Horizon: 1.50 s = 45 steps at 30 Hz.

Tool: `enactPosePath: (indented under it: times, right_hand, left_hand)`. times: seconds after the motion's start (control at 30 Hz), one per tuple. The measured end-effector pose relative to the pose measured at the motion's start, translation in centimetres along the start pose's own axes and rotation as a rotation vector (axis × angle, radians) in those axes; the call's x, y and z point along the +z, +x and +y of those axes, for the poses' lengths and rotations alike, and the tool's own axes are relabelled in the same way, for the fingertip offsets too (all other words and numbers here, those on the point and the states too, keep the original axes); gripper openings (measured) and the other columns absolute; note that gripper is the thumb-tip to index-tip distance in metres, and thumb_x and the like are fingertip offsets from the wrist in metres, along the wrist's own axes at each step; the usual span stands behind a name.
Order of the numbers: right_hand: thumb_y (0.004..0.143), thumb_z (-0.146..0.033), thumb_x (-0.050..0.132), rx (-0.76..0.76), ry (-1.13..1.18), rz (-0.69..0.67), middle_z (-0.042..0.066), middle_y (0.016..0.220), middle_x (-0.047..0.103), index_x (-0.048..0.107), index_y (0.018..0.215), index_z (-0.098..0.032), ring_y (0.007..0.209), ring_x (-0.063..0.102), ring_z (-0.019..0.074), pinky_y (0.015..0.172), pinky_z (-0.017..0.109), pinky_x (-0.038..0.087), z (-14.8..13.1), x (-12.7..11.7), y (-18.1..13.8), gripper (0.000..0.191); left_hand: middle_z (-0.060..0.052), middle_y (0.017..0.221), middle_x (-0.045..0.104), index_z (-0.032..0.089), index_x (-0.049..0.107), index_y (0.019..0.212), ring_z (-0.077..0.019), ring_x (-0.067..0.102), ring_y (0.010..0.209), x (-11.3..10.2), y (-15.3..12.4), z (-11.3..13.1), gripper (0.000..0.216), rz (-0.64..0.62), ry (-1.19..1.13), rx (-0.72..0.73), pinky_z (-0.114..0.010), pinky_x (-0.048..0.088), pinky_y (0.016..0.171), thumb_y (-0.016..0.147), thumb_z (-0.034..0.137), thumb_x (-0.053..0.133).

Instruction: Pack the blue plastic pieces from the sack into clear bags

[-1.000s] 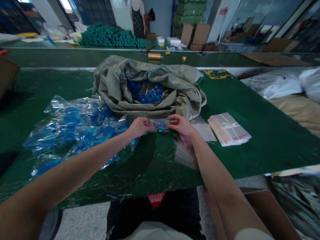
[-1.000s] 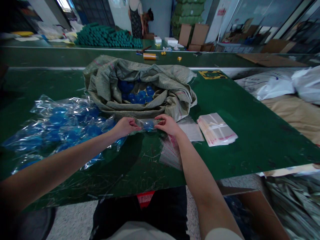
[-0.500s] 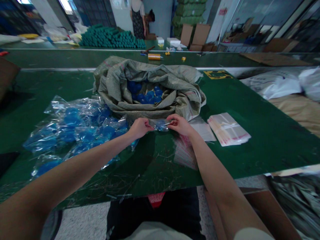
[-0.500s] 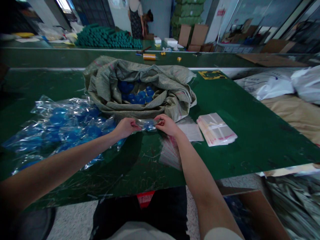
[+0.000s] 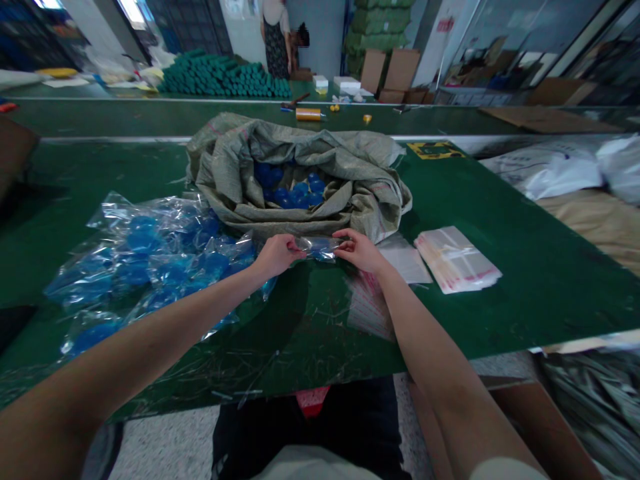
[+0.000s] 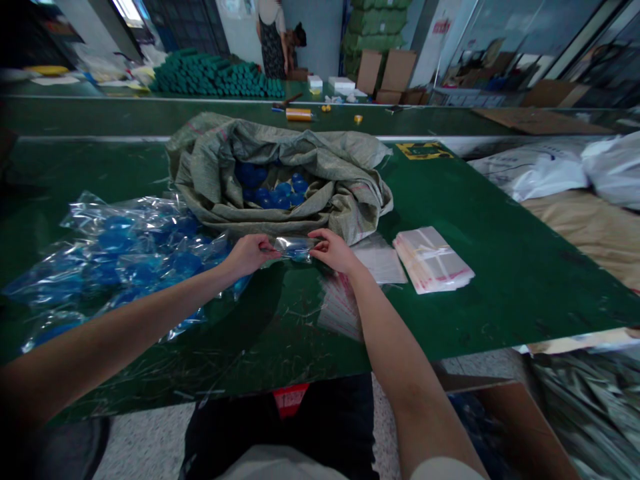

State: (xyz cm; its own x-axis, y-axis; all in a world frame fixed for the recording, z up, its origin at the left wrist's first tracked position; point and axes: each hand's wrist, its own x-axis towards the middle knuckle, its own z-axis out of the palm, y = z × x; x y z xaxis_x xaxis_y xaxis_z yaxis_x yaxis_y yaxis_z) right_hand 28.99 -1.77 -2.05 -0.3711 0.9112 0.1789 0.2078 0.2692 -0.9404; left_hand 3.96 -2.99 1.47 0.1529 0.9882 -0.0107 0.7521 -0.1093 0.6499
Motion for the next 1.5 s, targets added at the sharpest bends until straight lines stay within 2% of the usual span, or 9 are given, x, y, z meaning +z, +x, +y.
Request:
enactPosePath:
  times: [0.4,0.73,0.87,0.93,1.03,1.13,1.23,1.33,1.5]
  right_hand:
    - [0.073,-0.024,0.071,-0.029,-0.037,-0.005,0.003,0.098,0.065,0.058,0.112,-0.02,0.076,0.066,0.0131,0.069,0.028,0.057,0.2,0.2,0.1,0.042]
    - [0.071,-0.023,0.073,-0.04,-0.015,-0.009,0.006,0.118,0.061,0.055,0.115,-0.021,0.076,0.064,0.0113,0.071,0.028,0.057,0.4,0.5,0.2,0.047]
    - [0.069,-0.024,0.076,-0.022,0.02,-0.003,0.006,0.12,0.058,0.052,0.121,-0.022,0.073,0.063,0.0095,0.071,0.028,0.057,0.4,0.4,0.2,0.057]
    - [0.067,-0.025,0.078,0.01,0.016,0.007,0.006,0.118,0.058,0.049,0.123,-0.022,0.07,0.062,0.0084,0.068,0.027,0.056,0.3,0.2,0.2,0.064]
    - [0.066,-0.027,0.081,0.118,-0.004,0.033,0.004,0.107,0.062,0.045,0.123,-0.021,0.062,0.06,0.0078,0.054,0.023,0.052,-0.1,-0.2,0.0,0.067]
    - [0.07,-0.031,0.08,0.283,-0.051,0.013,0.001,0.088,0.068,0.044,0.118,-0.019,0.049,0.056,0.0078,0.041,0.02,0.044,-1.0,-0.3,-0.2,0.061]
    - [0.074,-0.032,0.079,0.394,-0.098,-0.048,-0.001,0.072,0.069,0.047,0.112,-0.017,0.041,0.051,0.0076,0.035,0.019,0.037,-1.8,-0.1,-0.3,0.052]
    - [0.073,-0.026,0.079,0.425,-0.069,-0.045,-0.002,0.07,0.069,0.047,0.109,-0.017,0.039,0.051,0.0067,0.034,0.018,0.034,-2.1,0.6,-0.3,0.049]
    - [0.07,-0.012,0.078,0.386,-0.015,-0.006,-0.005,0.07,0.069,0.047,0.104,-0.018,0.039,0.049,0.0045,0.036,0.016,0.036,-1.4,1.2,0.0,0.047]
  left_hand:
    - [0.0,0.067,0.062,0.02,0.047,0.063,-0.015,0.054,0.062,0.2,-0.1,0.0,0.035,0.067,0.121,0.008,-0.026,0.034,0.056,0.074,0.039,0.075]
    - [-0.003,0.078,0.069,0.02,0.047,0.067,-0.0156,0.058,0.066,-0.1,0.1,0.7,0.034,0.047,0.082,-0.041,-0.026,0.037,0.057,0.072,0.037,0.076]
    - [-0.003,0.077,0.07,0.019,0.045,0.063,-0.0169,0.061,0.07,-0.1,0.7,0.3,0.036,0.003,-0.027,-0.045,-0.027,0.041,0.061,0.068,0.034,0.079]
    - [-0.003,0.077,0.07,0.019,0.043,0.062,-0.0186,0.064,0.073,0.1,1.2,-0.1,0.038,-0.029,-0.124,-0.069,-0.029,0.045,0.065,0.064,0.029,0.079]
    - [-0.003,0.075,0.071,0.019,0.039,0.061,-0.0206,0.065,0.075,0.3,1.9,-0.6,0.039,-0.08,-0.294,-0.128,-0.034,0.048,0.072,0.06,0.022,0.078]
    - [-0.003,0.071,0.07,0.02,0.036,0.059,-0.0212,0.067,0.076,0.4,2.3,-0.7,0.04,-0.117,-0.403,-0.156,-0.035,0.049,0.075,0.057,0.017,0.076]
    - [-0.001,0.064,0.067,0.02,0.034,0.057,-0.021,0.066,0.074,0.4,2.5,-0.7,0.042,-0.135,-0.454,-0.168,-0.034,0.049,0.073,0.054,0.016,0.076]
    - [0.001,0.059,0.063,0.02,0.034,0.057,-0.019,0.063,0.068,0.5,2.8,-1.0,0.043,-0.128,-0.448,-0.158,-0.033,0.048,0.07,0.052,0.016,0.076]
    - [0.003,0.057,0.059,0.02,0.033,0.057,-0.0153,0.059,0.063,0.8,3.1,-1.4,0.042,-0.125,-0.399,-0.153,-0.029,0.046,0.065,0.052,0.016,0.075]
